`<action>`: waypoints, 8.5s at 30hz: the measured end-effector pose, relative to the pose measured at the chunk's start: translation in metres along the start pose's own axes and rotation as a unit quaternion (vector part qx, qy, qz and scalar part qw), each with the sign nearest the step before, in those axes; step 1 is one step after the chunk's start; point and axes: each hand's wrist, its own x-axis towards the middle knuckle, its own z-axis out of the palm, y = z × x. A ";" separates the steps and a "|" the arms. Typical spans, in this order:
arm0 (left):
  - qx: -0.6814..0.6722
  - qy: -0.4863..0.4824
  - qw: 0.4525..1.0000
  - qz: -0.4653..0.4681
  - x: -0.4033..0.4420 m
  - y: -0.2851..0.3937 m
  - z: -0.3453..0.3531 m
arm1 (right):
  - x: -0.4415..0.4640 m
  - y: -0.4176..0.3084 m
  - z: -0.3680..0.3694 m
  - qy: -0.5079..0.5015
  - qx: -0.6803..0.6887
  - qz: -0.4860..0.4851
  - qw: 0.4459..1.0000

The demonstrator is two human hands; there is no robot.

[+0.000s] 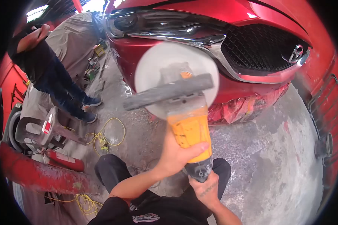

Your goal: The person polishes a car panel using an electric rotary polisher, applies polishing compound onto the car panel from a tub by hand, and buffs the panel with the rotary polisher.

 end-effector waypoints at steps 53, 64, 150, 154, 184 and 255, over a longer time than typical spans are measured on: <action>0.152 0.012 0.987 0.047 0.035 -0.026 -0.199 | 0.089 0.100 0.204 -0.003 0.001 -0.078 0.997; 0.003 -0.005 0.997 0.075 0.121 0.053 -0.378 | 0.171 0.021 0.371 0.023 -0.092 -0.096 0.991; 0.000 -0.114 0.993 0.016 0.177 0.116 -0.469 | 0.183 -0.036 0.477 0.062 -0.096 -0.082 0.990; -0.024 -0.095 0.993 0.071 0.218 0.128 -0.486 | 0.229 -0.053 0.490 0.060 -0.108 -0.106 0.987; -0.051 -0.125 0.990 0.041 0.155 0.055 -0.462 | 0.184 0.033 0.458 0.085 -0.119 -0.104 0.984; -0.049 -0.146 0.984 0.092 0.168 0.092 -0.465 | 0.161 -0.016 0.482 0.108 -0.060 -0.009 0.992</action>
